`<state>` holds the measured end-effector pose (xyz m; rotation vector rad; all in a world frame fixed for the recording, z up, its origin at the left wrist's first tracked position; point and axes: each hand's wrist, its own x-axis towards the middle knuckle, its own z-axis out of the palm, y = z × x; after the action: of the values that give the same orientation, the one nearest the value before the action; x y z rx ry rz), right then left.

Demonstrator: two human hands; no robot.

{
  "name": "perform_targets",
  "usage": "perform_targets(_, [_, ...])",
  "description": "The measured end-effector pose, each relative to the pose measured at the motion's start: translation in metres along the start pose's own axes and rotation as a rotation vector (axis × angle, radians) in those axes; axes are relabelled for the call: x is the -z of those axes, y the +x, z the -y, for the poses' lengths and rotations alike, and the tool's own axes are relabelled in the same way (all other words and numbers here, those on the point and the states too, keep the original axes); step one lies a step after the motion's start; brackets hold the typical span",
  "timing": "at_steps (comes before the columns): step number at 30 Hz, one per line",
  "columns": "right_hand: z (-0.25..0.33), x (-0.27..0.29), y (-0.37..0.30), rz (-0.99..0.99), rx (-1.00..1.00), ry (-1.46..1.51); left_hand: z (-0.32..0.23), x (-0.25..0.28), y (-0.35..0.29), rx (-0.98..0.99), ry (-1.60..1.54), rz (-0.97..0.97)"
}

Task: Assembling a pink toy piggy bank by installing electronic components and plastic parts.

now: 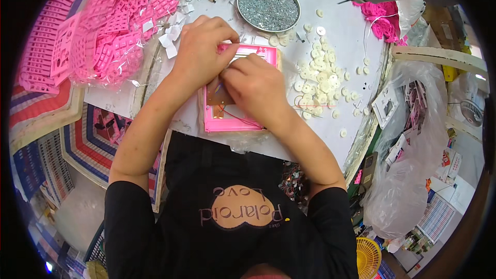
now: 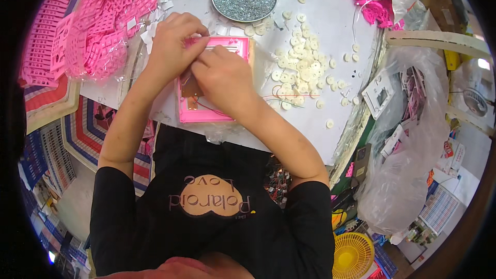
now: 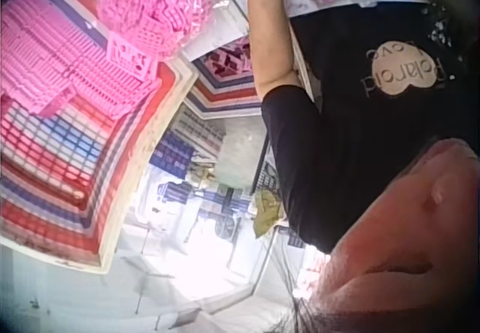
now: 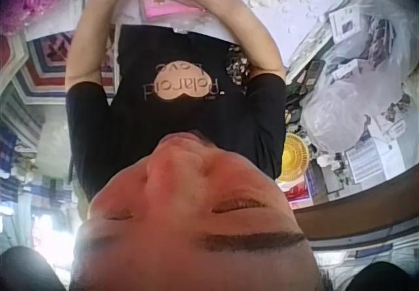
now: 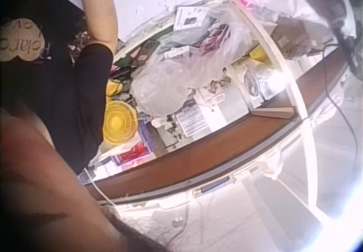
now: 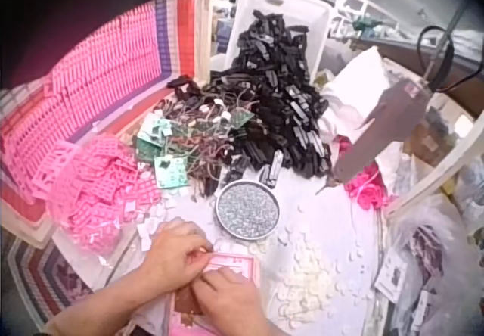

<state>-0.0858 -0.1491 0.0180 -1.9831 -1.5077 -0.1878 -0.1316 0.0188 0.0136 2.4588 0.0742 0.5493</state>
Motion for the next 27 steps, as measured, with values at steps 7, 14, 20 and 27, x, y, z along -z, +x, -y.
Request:
perform_targets(7, [-0.004, 0.04, -0.002, -0.199, -0.011, 0.036, -0.008, 0.009, -0.002, -0.255, 0.113, 0.111])
perform_targets(14, [-0.027, 0.031, -0.005, -0.114, -0.132, -0.061, -0.017, 0.009, -0.007, -0.096, -0.011, 0.11])
perform_targets(20, [-0.02, 0.033, 0.0, 0.113, -0.14, -0.186, -0.013, 0.008, -0.012, 0.114, -0.19, 0.088])
perform_targets(27, [0.011, 0.046, -0.012, 0.304, -0.272, 0.034, -0.014, 0.008, -0.015, -0.052, -0.045, 0.042])
